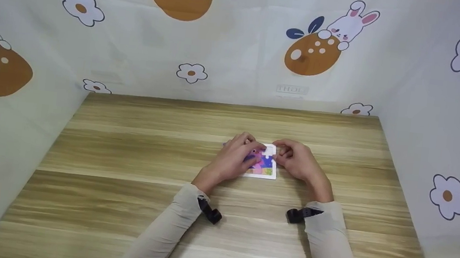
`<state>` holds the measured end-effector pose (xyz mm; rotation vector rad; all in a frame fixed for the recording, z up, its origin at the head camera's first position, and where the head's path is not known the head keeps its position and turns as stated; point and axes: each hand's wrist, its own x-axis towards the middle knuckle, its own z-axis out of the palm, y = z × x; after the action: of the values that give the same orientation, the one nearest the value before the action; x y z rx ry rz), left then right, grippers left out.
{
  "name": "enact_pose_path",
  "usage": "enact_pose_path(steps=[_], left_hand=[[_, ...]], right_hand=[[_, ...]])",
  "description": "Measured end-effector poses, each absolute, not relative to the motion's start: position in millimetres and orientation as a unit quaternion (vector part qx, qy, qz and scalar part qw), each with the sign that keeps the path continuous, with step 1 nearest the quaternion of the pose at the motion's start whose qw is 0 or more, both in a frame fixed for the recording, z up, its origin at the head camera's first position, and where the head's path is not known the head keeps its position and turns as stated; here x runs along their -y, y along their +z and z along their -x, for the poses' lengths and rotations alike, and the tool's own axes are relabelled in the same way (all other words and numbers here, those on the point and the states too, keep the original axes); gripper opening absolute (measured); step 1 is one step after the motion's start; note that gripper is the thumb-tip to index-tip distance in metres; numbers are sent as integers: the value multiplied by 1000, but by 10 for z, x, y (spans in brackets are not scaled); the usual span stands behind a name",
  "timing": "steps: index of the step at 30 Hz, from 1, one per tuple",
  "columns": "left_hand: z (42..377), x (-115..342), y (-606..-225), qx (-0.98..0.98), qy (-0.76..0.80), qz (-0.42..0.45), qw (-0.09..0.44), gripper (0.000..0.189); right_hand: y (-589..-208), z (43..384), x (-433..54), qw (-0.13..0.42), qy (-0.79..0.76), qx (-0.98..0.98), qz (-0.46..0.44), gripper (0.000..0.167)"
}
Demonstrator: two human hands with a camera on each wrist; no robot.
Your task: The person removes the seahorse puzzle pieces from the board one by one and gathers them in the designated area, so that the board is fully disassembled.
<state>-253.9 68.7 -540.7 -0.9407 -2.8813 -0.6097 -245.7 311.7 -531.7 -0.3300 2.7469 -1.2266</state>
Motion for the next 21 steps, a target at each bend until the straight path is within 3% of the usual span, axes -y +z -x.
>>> enact_pose_path(steps=[21], left_hand=[[2564, -627, -5477, 896, -309, 315, 45, 36]], right_hand=[[-5307, 2457, -3112, 61, -406, -905, 110, 41]])
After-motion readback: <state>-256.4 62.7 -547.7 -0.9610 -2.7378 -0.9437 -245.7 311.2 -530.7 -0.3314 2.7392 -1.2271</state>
